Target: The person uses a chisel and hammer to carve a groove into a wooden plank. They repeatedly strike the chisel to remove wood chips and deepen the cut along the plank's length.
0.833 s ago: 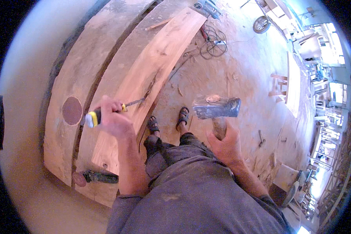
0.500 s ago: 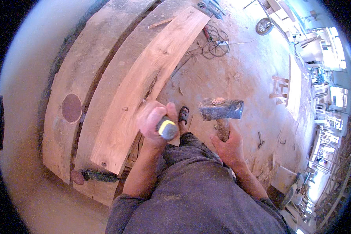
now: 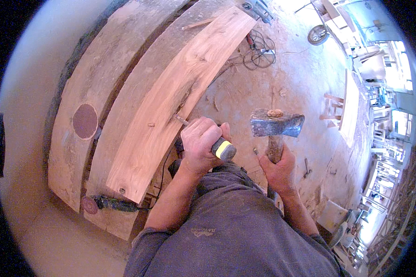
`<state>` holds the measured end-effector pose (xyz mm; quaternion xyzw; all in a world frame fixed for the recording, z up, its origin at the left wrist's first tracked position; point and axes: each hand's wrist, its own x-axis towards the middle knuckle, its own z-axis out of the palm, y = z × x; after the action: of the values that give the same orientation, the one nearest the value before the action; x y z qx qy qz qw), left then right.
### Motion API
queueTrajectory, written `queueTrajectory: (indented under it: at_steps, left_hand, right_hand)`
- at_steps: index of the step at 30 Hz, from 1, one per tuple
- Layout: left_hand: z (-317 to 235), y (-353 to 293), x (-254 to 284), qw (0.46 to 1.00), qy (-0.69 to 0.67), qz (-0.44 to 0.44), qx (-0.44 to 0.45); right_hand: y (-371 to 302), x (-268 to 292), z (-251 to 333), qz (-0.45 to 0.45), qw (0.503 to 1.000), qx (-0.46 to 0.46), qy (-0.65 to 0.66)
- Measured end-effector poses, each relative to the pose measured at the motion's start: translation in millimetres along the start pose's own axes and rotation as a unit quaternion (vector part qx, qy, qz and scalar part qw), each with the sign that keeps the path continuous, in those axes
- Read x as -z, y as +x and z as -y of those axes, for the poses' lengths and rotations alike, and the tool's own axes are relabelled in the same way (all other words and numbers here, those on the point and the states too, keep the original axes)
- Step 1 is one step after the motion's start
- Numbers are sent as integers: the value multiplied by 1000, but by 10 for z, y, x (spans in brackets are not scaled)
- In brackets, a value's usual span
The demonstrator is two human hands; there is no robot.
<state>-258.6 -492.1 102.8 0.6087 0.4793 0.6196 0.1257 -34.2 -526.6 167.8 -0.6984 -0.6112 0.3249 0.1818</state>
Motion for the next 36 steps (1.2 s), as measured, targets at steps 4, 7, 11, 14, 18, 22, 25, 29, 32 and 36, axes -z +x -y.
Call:
queueTrajectory:
  at_steps: [4, 7, 11, 14, 18, 22, 25, 29, 32, 36]
  left_hand:
    - [0, 27, -5, 1000, -3, 13, -5]
    - [26, 50, 5, 995, -26, 93, -2]
    - [38, 9, 88, 989, -22, 142, -23]
    - [48, -127, 141, 999, -22, 18, -25]
    - [35, -72, 41, 1000, 7, -16, 5]
    - [22, 79, -70, 1000, -3, -24, 9]
    - [47, 95, -39, 1000, 9, 10, 15]
    - [55, 114, -86, 999, 11, 27, 32]
    - [31, 124, -141, 996, 11, 72, 45]
    - [66, 42, -199, 989, 32, 133, 54]
  right_hand:
    - [-2, 0, 8, 1, 1000, 3, 19]
    - [-11, 13, 58, 1, 1000, 12, 16]
    - [-95, 38, 61, -38, 999, 29, -3]
    - [-221, 78, -91, -98, 989, 114, -14]
    - [-297, -28, 525, -146, 920, 224, 288]
    - [-293, 54, 232, -1, 954, 243, -176]
    - [-254, -20, 387, -8, 980, 175, -97]
    - [-339, 57, 310, -74, 976, 191, 72]
    - [-314, -133, 260, -155, 962, 143, 175]
    - [-153, 1, 365, -58, 996, 24, -65]
